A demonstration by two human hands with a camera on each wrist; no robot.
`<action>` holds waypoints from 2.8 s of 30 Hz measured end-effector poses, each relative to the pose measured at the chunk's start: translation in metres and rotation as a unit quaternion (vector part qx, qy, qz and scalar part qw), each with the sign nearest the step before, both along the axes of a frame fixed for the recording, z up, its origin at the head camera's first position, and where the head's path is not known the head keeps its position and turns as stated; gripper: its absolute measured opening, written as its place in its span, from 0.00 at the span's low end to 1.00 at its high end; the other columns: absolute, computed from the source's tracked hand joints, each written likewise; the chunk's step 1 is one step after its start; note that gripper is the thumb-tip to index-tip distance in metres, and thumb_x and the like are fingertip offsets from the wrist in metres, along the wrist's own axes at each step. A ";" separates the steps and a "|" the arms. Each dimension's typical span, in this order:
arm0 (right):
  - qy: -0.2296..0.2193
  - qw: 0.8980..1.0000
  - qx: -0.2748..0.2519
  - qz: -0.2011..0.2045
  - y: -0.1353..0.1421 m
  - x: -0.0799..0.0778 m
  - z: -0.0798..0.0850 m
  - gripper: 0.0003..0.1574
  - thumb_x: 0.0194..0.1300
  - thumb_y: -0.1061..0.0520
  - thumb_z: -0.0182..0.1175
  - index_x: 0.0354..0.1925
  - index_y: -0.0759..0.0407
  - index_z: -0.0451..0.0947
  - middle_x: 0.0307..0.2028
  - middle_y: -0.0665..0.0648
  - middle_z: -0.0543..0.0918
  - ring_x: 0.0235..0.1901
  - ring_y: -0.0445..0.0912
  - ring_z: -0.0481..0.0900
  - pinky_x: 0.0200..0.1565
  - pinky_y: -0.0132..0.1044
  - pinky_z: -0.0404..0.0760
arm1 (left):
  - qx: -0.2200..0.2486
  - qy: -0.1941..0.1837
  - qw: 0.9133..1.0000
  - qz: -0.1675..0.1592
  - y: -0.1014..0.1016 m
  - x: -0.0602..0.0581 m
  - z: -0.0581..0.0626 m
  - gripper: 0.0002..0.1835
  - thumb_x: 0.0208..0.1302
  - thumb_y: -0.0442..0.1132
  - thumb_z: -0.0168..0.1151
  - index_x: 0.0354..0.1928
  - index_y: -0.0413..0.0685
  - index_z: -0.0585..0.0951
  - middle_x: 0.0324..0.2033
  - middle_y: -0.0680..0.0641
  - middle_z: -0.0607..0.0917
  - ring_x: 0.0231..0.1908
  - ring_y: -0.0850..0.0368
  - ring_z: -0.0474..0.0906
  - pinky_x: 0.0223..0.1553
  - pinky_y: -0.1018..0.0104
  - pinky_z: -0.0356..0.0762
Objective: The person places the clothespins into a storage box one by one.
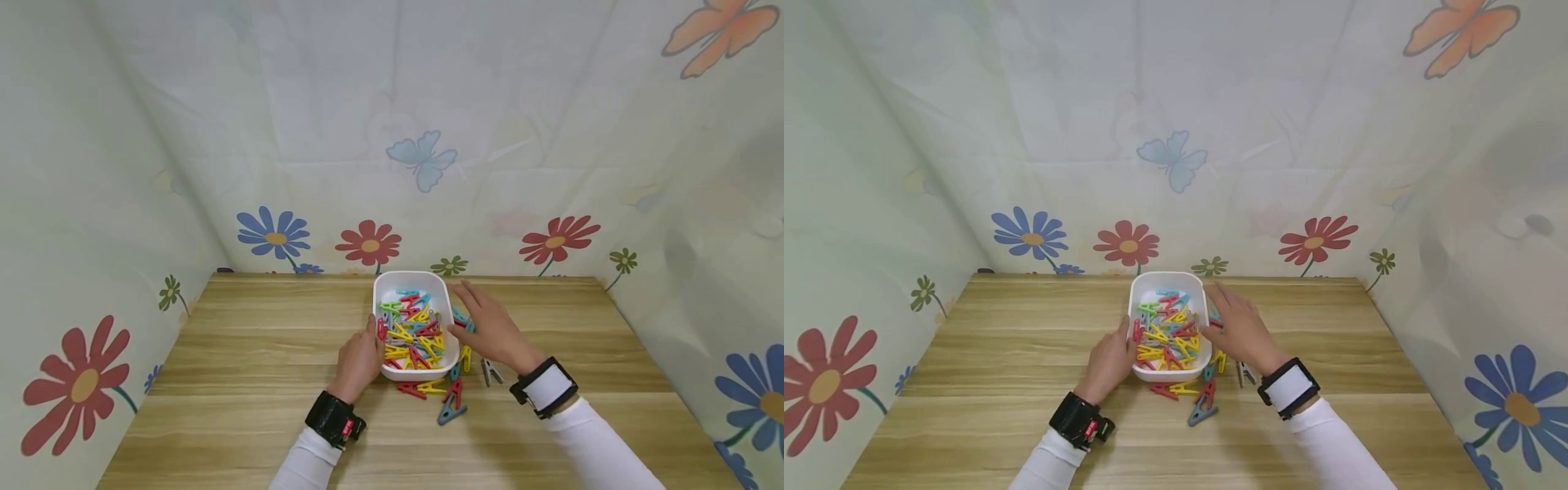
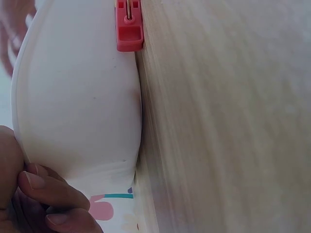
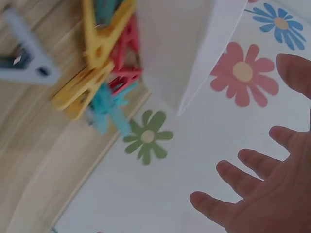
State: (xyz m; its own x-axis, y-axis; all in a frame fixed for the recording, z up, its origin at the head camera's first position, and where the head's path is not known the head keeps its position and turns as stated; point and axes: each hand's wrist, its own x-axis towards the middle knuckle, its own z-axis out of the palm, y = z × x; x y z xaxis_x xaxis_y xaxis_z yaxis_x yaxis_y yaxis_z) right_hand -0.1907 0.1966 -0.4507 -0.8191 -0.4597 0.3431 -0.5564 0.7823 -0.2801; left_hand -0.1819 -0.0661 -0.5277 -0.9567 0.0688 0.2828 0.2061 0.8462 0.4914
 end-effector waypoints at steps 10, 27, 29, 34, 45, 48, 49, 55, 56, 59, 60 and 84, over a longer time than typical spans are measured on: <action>-0.031 0.999 0.037 -0.023 0.048 0.014 -0.032 0.41 0.63 0.47 0.58 0.68 0.58 0.54 0.65 0.69 0.57 0.60 0.64 0.58 0.54 0.64 0.61 | 0.002 -0.014 1.000 0.006 0.000 -0.001 -0.001 0.30 0.62 0.38 0.53 0.64 0.35 0.62 0.13 0.51 0.69 0.14 0.58 0.65 0.14 0.62 0.64; -0.029 0.997 0.076 0.009 0.080 0.045 -0.082 0.37 0.56 0.47 0.64 0.61 0.58 0.67 0.56 0.65 0.69 0.52 0.59 0.68 0.46 0.58 0.72 | 0.006 -0.009 1.000 0.001 0.000 -0.001 0.000 0.29 0.62 0.38 0.53 0.64 0.34 0.62 0.13 0.50 0.69 0.13 0.58 0.65 0.13 0.62 0.64; -0.029 0.997 0.075 0.008 0.081 0.046 -0.084 0.36 0.56 0.49 0.64 0.60 0.58 0.68 0.55 0.64 0.71 0.51 0.57 0.69 0.45 0.56 0.74 | 0.006 -0.009 1.000 0.002 0.000 -0.001 0.001 0.29 0.63 0.38 0.53 0.64 0.34 0.62 0.13 0.50 0.69 0.13 0.58 0.65 0.13 0.62 0.64; -0.024 0.996 0.089 -0.006 0.078 0.046 -0.084 0.30 0.55 0.51 0.65 0.56 0.57 0.71 0.49 0.59 0.74 0.48 0.52 0.72 0.43 0.52 0.76 | 0.004 -0.010 1.000 0.002 0.000 -0.001 0.001 0.29 0.63 0.39 0.53 0.64 0.35 0.62 0.13 0.51 0.68 0.13 0.58 0.65 0.13 0.62 0.63; -0.033 0.997 0.062 -0.013 0.072 0.048 -0.084 0.15 0.58 0.65 0.59 0.44 0.54 0.76 0.38 0.53 0.80 0.36 0.46 0.78 0.35 0.46 0.78 | 0.006 -0.013 1.000 0.001 0.001 0.000 0.000 0.29 0.63 0.38 0.53 0.64 0.34 0.62 0.13 0.51 0.68 0.13 0.58 0.65 0.13 0.61 0.63; -0.042 0.997 0.060 -0.017 0.072 0.048 -0.083 0.14 0.58 0.65 0.58 0.44 0.54 0.75 0.37 0.53 0.80 0.34 0.45 0.78 0.34 0.45 0.78 | 0.010 -0.015 1.000 0.000 0.001 0.000 0.000 0.29 0.63 0.38 0.53 0.64 0.34 0.61 0.12 0.50 0.68 0.13 0.58 0.64 0.13 0.62 0.63; -0.046 0.997 0.060 -0.020 0.072 0.047 -0.083 0.14 0.58 0.65 0.58 0.44 0.54 0.75 0.36 0.52 0.80 0.34 0.44 0.77 0.34 0.44 0.78 | 0.011 -0.015 1.000 0.000 0.001 0.000 0.000 0.29 0.63 0.38 0.53 0.64 0.34 0.61 0.12 0.50 0.68 0.13 0.58 0.64 0.13 0.62 0.63; -0.036 0.998 0.038 -0.017 0.066 0.037 -0.064 0.16 0.57 0.67 0.59 0.44 0.56 0.75 0.36 0.52 0.78 0.34 0.42 0.76 0.32 0.41 0.78 | 0.009 -0.017 1.000 0.002 0.001 -0.001 0.000 0.29 0.63 0.39 0.53 0.65 0.35 0.61 0.12 0.51 0.68 0.13 0.58 0.64 0.13 0.62 0.63; -0.031 0.999 0.034 -0.015 0.064 0.034 -0.059 0.16 0.57 0.67 0.59 0.44 0.56 0.75 0.36 0.53 0.78 0.34 0.42 0.76 0.32 0.41 0.78 | 0.009 -0.018 1.000 0.002 0.001 -0.001 0.000 0.29 0.63 0.39 0.53 0.65 0.35 0.61 0.13 0.51 0.68 0.13 0.58 0.64 0.13 0.62 0.63; -0.012 1.000 0.023 -0.015 0.053 0.025 -0.042 0.16 0.56 0.66 0.61 0.45 0.56 0.75 0.36 0.52 0.78 0.32 0.41 0.75 0.31 0.40 0.78 | 0.010 -0.021 1.000 0.002 0.000 -0.001 0.000 0.30 0.63 0.39 0.52 0.65 0.34 0.61 0.13 0.51 0.68 0.13 0.58 0.64 0.13 0.62 0.63; -0.006 1.000 0.022 -0.015 0.049 0.022 -0.037 0.16 0.56 0.65 0.61 0.45 0.57 0.75 0.35 0.52 0.78 0.31 0.41 0.75 0.30 0.40 0.78 | 0.010 -0.022 1.000 0.002 0.000 0.000 0.000 0.30 0.63 0.39 0.52 0.65 0.34 0.61 0.13 0.51 0.68 0.13 0.58 0.64 0.13 0.62 0.63; 0.013 0.999 0.013 0.037 -0.064 -0.013 -0.007 0.22 0.58 0.56 0.63 0.51 0.55 0.73 0.41 0.53 0.80 0.35 0.44 0.77 0.37 0.40 0.79 | 0.012 -0.014 1.000 -0.005 -0.001 -0.001 0.000 0.29 0.63 0.38 0.53 0.64 0.34 0.61 0.13 0.51 0.69 0.13 0.59 0.65 0.13 0.62 0.63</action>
